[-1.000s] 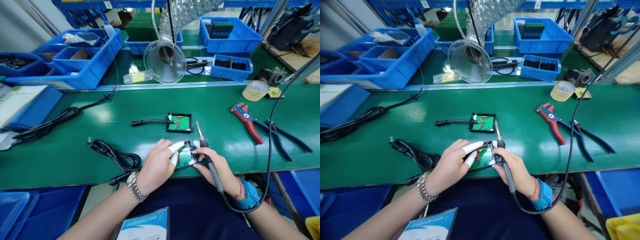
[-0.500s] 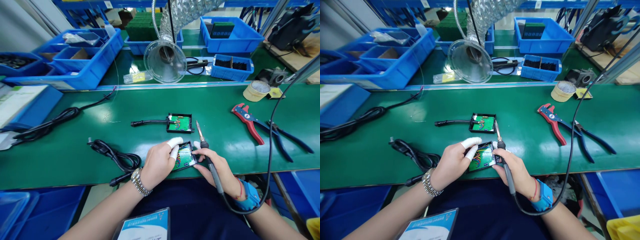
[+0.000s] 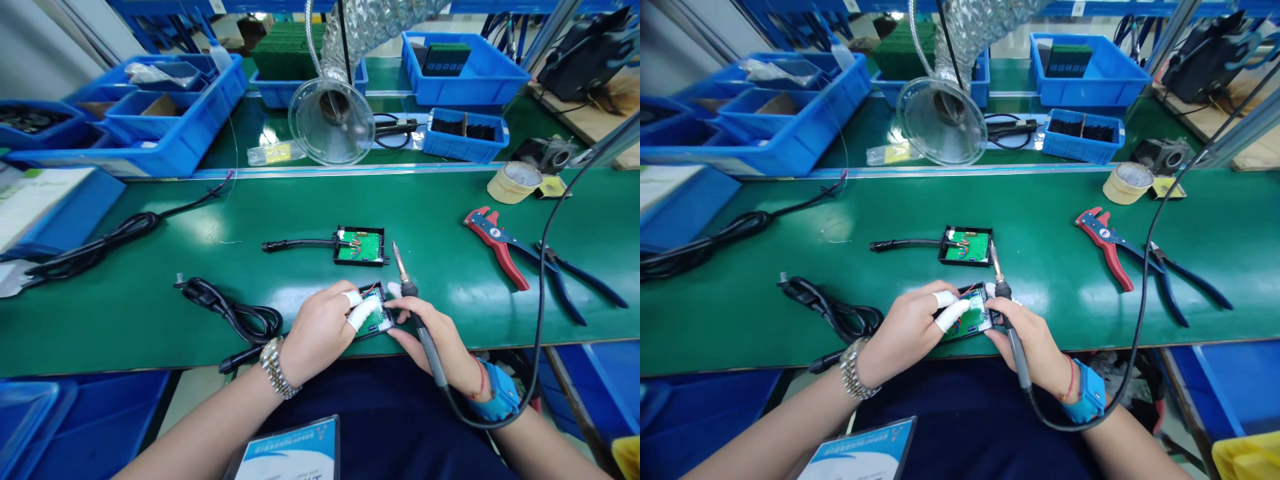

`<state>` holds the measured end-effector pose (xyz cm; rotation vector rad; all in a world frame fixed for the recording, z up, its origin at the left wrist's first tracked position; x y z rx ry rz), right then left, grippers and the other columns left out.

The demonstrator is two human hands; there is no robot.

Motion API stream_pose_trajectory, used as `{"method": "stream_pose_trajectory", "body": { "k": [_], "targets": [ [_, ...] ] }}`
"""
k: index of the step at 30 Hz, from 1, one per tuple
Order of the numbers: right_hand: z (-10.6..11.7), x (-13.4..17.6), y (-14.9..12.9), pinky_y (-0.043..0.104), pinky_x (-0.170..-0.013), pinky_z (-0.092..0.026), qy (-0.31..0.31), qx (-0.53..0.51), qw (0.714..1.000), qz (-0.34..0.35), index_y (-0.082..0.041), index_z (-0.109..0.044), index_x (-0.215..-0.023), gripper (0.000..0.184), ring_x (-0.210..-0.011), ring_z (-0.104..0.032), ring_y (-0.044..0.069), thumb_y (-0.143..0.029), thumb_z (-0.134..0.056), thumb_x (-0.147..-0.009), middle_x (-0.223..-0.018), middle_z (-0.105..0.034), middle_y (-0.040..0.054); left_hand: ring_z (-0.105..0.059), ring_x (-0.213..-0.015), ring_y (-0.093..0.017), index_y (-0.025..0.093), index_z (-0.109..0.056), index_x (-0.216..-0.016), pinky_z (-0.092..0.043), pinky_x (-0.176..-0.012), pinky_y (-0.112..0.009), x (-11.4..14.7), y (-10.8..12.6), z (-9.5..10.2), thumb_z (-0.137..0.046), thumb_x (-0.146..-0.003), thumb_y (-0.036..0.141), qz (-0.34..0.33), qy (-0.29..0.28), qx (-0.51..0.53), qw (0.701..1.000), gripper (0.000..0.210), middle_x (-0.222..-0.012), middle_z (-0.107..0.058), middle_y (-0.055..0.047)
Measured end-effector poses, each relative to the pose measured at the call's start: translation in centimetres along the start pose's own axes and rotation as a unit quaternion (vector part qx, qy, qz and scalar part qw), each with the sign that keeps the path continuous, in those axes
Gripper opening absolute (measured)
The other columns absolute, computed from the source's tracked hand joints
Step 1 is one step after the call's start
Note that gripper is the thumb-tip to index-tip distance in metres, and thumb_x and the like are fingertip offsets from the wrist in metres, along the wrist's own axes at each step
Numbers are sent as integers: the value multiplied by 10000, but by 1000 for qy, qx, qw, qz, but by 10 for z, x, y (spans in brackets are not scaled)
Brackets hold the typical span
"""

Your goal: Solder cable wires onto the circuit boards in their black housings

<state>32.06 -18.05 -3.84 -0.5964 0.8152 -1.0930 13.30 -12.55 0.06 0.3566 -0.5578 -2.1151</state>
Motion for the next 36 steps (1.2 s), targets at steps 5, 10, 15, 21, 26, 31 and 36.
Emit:
{"method": "stream_pose_trajectory", "body": {
  "k": [5,10,15,21,26,31,36],
  "targets": [
    [0,1,0,302,-797,-504,-2,1,1000,-2,-196,-486,-1149,343,-817,-607,162,-213,-561,-815,-927,-613,62,-582,-701,-174,164,-582,-917,-468,-661,-302,2,-1,-12,-509,-828,177,-7,65,-72,995,115,-817,-634,-40],
    [0,0,0,297,-794,-504,0,7,1000,-1,-197,-484,-1147,343,-809,-611,158,-216,-562,-814,-921,-620,57,-588,-772,-181,141,-546,-1097,-484,-710,-312,3,-4,-13,-479,-843,151,-21,102,-40,994,263,-870,-630,-63],
    [0,1,2,311,-810,-503,-1,5,1000,-2,-202,-473,-1154,347,-835,-613,165,-220,-557,-817,-983,-621,68,-515,-675,-150,178,-653,-811,-438,-632,-294,1,2,-9,-494,-805,117,-43,46,-102,993,171,-849,-597,-38],
    [0,1,1,300,-813,-498,-5,-3,1000,-5,-205,-468,-1161,364,-844,-607,158,-201,-568,-811,-999,-620,60,-458,-641,-149,161,-646,-695,-388,-632,-309,1,9,-12,-493,-770,58,-59,-7,-123,991,200,-794,-568,-35],
    [0,1,2,304,-818,-501,-5,0,1000,-8,-215,-463,-1165,370,-840,-611,159,-208,-568,-811,-1022,-622,58,-464,-685,-164,159,-641,-716,-387,-650,-308,1,9,-14,-460,-781,46,-51,3,-79,996,223,-749,-546,-42],
    [0,1,1,297,-811,-503,-4,4,1000,-7,-216,-466,-1166,377,-832,-611,155,-200,-576,-806,-988,-624,48,-466,-728,-187,138,-616,-696,-387,-673,-333,0,9,-16,-443,-766,19,-53,-8,-61,997,221,-743,-531,-54],
    [-1,0,0,302,-814,-505,-2,3,1000,0,-220,-451,-1170,402,-833,-608,150,-165,-589,-797,-1057,-615,62,-450,-743,-201,143,-595,-658,-379,-674,-347,-3,10,-18,-453,-766,31,-54,-31,-89,994,210,-734,-513,-53]
  ]
}}
Point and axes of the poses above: each hand's wrist, its own x-axis away from the middle knuckle, its own z-axis out of the back of the hand, y = z × x, the point moved 1 cm from there along -x, towards the middle knuckle
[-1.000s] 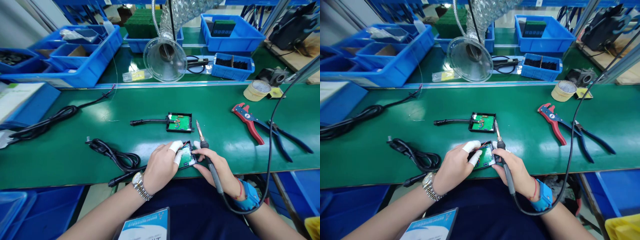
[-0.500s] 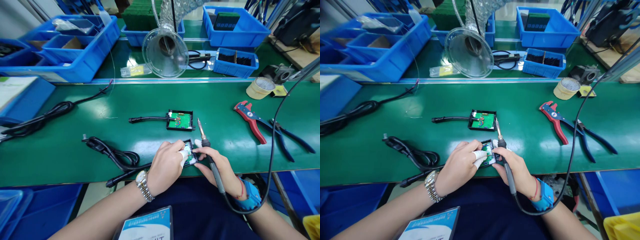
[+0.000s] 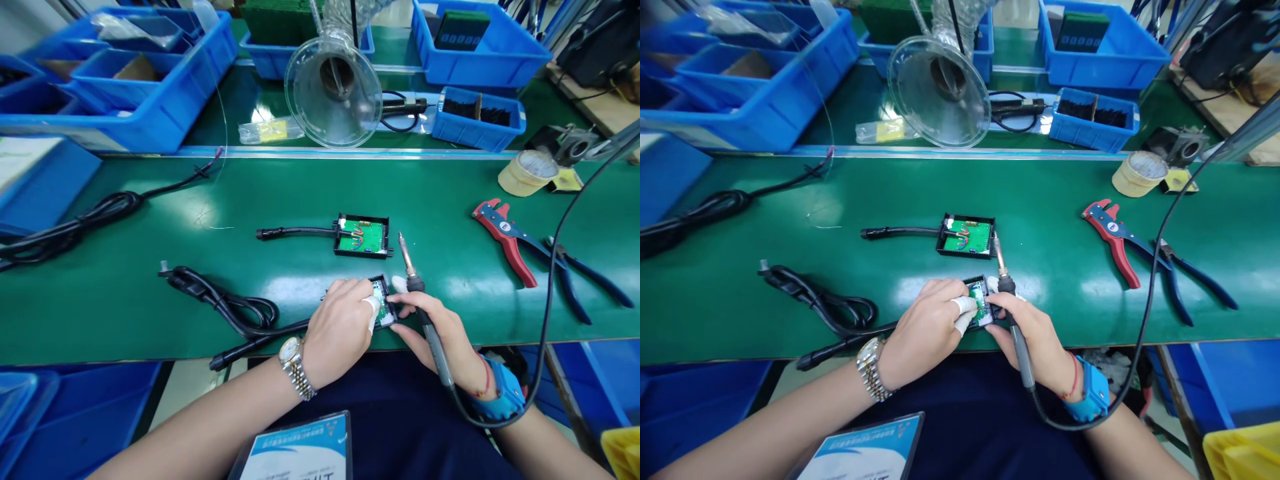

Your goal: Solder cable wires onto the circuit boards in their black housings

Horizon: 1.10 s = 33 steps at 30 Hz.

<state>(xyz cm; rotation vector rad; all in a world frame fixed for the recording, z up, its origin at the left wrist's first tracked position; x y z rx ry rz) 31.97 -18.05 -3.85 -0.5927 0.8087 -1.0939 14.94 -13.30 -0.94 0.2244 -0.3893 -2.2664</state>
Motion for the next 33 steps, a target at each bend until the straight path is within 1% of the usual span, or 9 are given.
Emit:
{"method": "stream_pose_trajectory", "body": {
  "k": [3,6,9,11,13,17,20,25,33],
  "targets": [
    [3,2,-3,320,-837,-503,14,10,1000,12,-224,-451,-1181,433,-908,-611,177,-157,-605,-782,-1086,-612,67,-450,-757,-205,147,-582,-650,-379,-668,-346,0,1,-1,-456,-779,49,-1,0,-15,1000,206,-746,-512,-55],
    [14,9,-13,309,-834,-502,67,52,996,36,-256,-509,-1137,410,-914,-619,180,-93,-596,-772,-1015,-643,35,-453,-751,-200,146,-558,-621,-385,-663,-341,0,1,-1,-470,-769,37,9,-5,-21,1000,204,-747,-508,-55],
    [30,16,-27,290,-719,-518,95,116,986,68,-253,-519,-1191,482,-765,-625,171,-60,-594,-755,-821,-650,24,-459,-750,-199,149,-557,-617,-391,-667,-344,0,1,0,-484,-775,49,17,-11,-19,1000,200,-752,-510,-54],
    [39,18,-38,291,-614,-512,83,137,984,81,-228,-498,-1240,523,-685,-602,175,-86,-600,-746,-754,-619,37,-462,-749,-198,153,-565,-627,-390,-670,-347,-1,0,0,-488,-785,64,19,-13,-15,1000,197,-755,-514,-52],
    [44,18,-48,284,-543,-491,69,140,984,81,-227,-531,-1206,485,-641,-579,169,-101,-595,-742,-726,-593,42,-461,-742,-193,154,-566,-626,-386,-670,-346,-1,-1,0,-487,-793,75,21,-14,-12,1000,201,-756,-515,-49],
    [41,10,-58,259,-518,-487,64,151,983,88,-200,-614,-1030,306,-601,-572,146,-89,-572,-747,-653,-569,25,-453,-739,-188,153,-561,-615,-374,-663,-341,-1,-2,-1,-489,-803,96,19,-8,-4,1000,209,-751,-511,-45],
    [35,6,-59,262,-550,-502,58,160,981,94,-163,-627,-974,241,-594,-576,140,-84,-567,-755,-633,-569,22,-449,-748,-191,154,-560,-618,-366,-663,-342,0,-3,-2,-493,-804,105,17,-2,-3,1000,203,-759,-512,-45],
    [29,6,-56,287,-581,-509,43,151,985,75,-153,-626,-975,231,-578,-554,137,-87,-559,-764,-625,-562,21,-448,-749,-190,154,-561,-625,-359,-664,-338,0,-3,-2,-495,-802,101,14,5,3,1000,196,-752,-507,-46],
    [29,6,-55,291,-612,-505,35,159,984,77,-152,-620,-986,243,-623,-568,145,-85,-575,-756,-673,-594,32,-451,-753,-191,149,-560,-626,-354,-656,-340,-1,-3,-2,-489,-807,106,8,10,10,1000,199,-743,-504,-48]
  ]
}}
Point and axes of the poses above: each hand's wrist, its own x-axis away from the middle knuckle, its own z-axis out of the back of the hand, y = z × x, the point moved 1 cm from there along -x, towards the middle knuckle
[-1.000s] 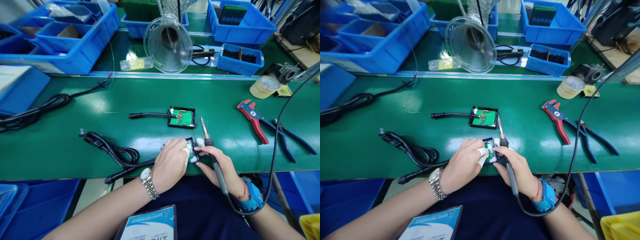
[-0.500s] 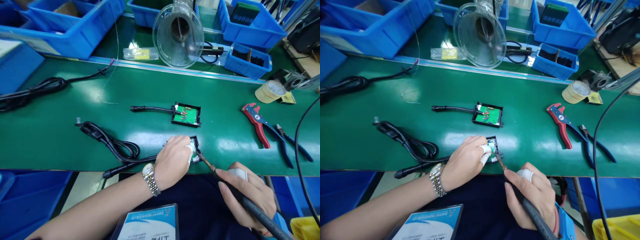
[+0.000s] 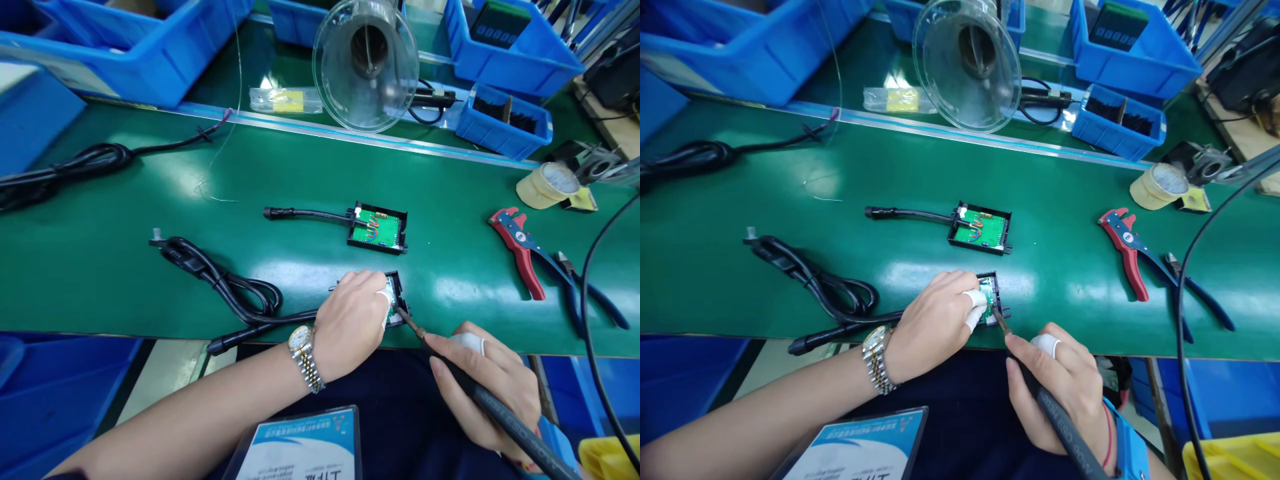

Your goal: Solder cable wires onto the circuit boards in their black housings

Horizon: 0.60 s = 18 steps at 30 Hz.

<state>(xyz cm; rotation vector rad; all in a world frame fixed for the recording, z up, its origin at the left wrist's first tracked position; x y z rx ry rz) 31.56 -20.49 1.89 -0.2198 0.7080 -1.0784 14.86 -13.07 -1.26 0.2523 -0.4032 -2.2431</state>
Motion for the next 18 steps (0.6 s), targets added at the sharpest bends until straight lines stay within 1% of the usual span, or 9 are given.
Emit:
{"method": "stream_pose_trajectory", "body": {
  "k": [7,11,16,18],
  "targets": [
    [2,-3,0,285,-601,-505,-3,-14,1000,-4,-145,-631,-973,239,-588,-554,136,-78,-564,-753,-650,-574,26,-444,-746,-187,154,-540,-617,-352,-661,-340,1,0,-1,-495,-807,111,0,2,-1,1000,200,-745,-498,-39],
    [3,-4,0,295,-632,-512,0,-14,1000,-3,-141,-633,-976,245,-587,-560,134,-77,-571,-749,-663,-583,29,-443,-749,-190,158,-545,-626,-348,-657,-343,2,0,-2,-493,-808,113,-1,2,-4,1000,194,-748,-496,-37],
    [3,-4,-1,283,-567,-506,-5,-22,1000,-7,-162,-630,-982,253,-572,-544,134,-78,-560,-754,-640,-569,20,-442,-754,-194,157,-555,-629,-345,-662,-343,2,0,-1,-504,-804,119,-1,1,-4,1000,186,-753,-500,-43],
    [2,-4,-1,287,-565,-508,-5,-23,1000,-5,-168,-626,-997,267,-564,-534,132,-78,-564,-753,-642,-571,19,-442,-752,-194,158,-560,-633,-344,-660,-343,2,0,-1,-506,-804,119,-2,3,-3,1000,183,-749,-501,-41]
  ]
}}
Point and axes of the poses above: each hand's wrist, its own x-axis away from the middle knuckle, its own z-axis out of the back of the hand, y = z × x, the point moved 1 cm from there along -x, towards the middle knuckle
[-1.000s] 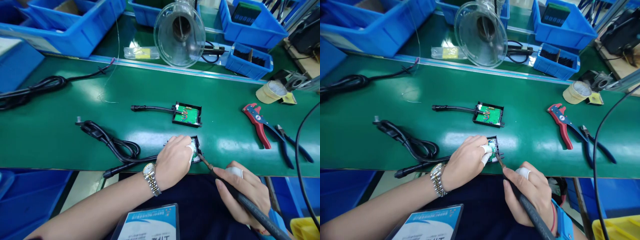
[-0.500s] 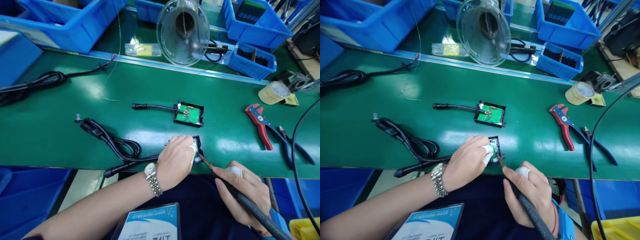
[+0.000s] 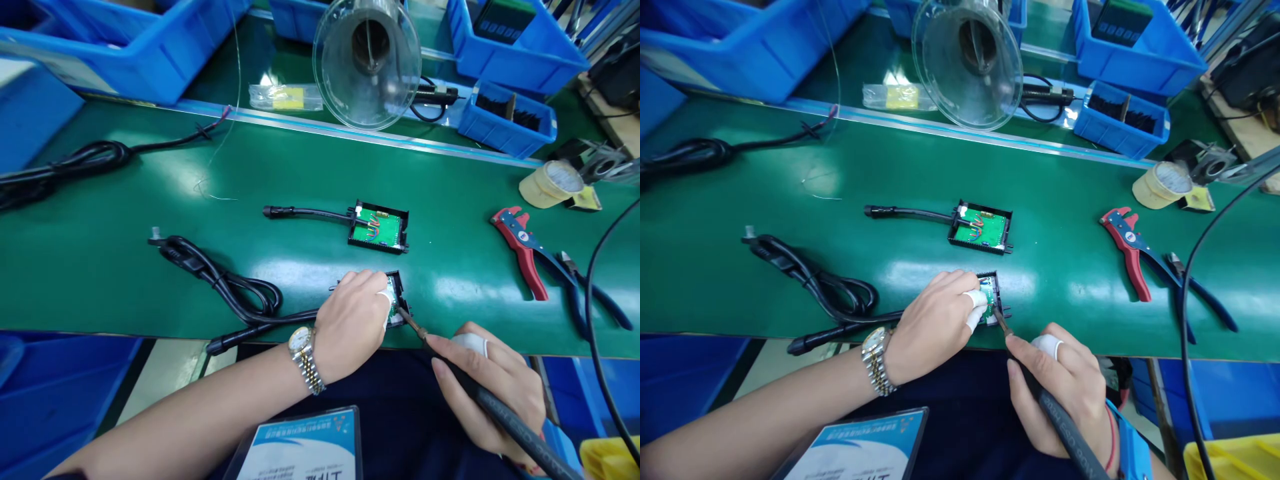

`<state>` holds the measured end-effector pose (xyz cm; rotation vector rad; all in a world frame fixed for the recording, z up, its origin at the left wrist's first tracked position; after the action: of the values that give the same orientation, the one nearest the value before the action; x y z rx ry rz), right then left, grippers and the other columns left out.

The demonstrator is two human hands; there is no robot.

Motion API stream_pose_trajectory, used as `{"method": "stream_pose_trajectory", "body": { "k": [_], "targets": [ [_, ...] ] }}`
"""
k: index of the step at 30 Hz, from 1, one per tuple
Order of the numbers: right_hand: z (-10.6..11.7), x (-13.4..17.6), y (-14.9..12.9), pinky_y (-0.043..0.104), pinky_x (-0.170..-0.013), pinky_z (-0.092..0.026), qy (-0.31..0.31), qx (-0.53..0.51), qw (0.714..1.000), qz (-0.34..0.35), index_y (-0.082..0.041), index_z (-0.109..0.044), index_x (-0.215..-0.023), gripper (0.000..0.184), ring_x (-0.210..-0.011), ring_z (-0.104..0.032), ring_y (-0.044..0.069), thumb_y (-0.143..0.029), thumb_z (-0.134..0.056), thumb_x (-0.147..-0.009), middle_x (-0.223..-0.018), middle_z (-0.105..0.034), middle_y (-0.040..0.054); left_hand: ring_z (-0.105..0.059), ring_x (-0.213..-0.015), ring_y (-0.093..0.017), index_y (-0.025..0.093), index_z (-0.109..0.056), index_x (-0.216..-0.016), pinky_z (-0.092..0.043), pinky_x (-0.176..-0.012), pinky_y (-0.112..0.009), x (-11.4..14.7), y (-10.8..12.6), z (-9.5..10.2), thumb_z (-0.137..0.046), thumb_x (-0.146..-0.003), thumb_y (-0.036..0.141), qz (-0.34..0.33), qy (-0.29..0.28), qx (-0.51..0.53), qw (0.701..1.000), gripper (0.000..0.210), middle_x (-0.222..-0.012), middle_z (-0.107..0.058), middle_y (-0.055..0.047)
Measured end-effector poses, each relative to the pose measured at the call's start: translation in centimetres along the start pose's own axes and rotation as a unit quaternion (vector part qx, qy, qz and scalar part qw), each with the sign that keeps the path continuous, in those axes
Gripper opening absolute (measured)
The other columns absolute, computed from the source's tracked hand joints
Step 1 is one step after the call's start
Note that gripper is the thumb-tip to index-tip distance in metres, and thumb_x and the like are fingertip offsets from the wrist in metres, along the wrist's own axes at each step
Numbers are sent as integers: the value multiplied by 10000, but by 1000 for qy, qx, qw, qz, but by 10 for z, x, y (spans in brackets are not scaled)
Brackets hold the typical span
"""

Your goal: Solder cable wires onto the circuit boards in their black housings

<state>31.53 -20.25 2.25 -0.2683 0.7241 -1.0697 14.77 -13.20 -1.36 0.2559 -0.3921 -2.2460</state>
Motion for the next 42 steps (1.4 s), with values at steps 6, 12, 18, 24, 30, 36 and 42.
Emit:
{"method": "stream_pose_trajectory", "body": {
  "k": [6,12,18,24,30,36,42],
  "targets": [
    [-1,1,1,281,-561,-507,-5,-5,1000,-3,-157,-628,-1000,269,-581,-544,132,-76,-556,-754,-653,-574,23,-440,-751,-194,155,-562,-629,-341,-656,-341,0,0,-1,-511,-795,106,-2,4,-4,1000,180,-749,-503,-42],
    [9,0,-2,251,-550,-492,17,16,1000,-9,-149,-648,-950,230,-603,-569,130,-77,-584,-741,-657,-571,27,-445,-747,-190,145,-567,-626,-347,-653,-338,0,1,-1,-501,-808,114,-3,1,-6,1000,196,-741,-503,-49],
    [6,13,11,262,-604,-510,80,-5,996,-40,-192,-582,-1130,399,-691,-612,150,-87,-607,-746,-806,-635,38,-452,-742,-192,152,-571,-633,-368,-655,-341,0,0,1,-493,-801,99,0,-5,-9,1000,193,-737,-507,-46],
    [-28,13,32,281,-822,-517,54,-80,993,-72,-228,-526,-1129,387,-927,-636,167,-85,-592,-776,-1032,-662,32,-461,-762,-199,141,-578,-631,-386,-676,-341,1,2,0,-489,-807,104,1,2,-9,1000,201,-743,-514,-52],
    [-44,9,40,305,-896,-490,8,-132,990,-58,-233,-451,-1202,485,-1016,-596,160,-99,-614,-764,-1131,-617,46,-502,-744,-163,152,-617,-894,-422,-685,-298,-4,-8,21,-443,-869,172,3,-62,116,991,178,-809,-550,-40],
    [-45,11,41,323,-860,-507,17,-145,987,-68,-216,-474,-1174,420,-932,-617,165,-129,-597,-782,-1073,-629,61,-535,-778,-136,162,-617,-946,-434,-697,-257,-9,-20,43,-385,-816,47,-69,-165,164,970,290,-910,-562,-45],
    [-46,11,43,328,-854,-508,11,-152,986,-73,-204,-475,-1165,379,-918,-616,163,-158,-577,-803,-1056,-630,72,-567,-746,-127,171,-651,-822,-442,-668,-233,-10,-18,36,-468,-810,104,-84,-151,133,976,195,-911,-586,-44]
  ]
}}
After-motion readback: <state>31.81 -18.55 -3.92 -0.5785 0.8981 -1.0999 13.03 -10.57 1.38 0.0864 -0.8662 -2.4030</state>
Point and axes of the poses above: each hand's wrist, its own x-axis away from the middle knuckle, its own z-axis out of the back of the hand, y = z × x, the point moved 1 cm from there along -x, towards the middle knuckle
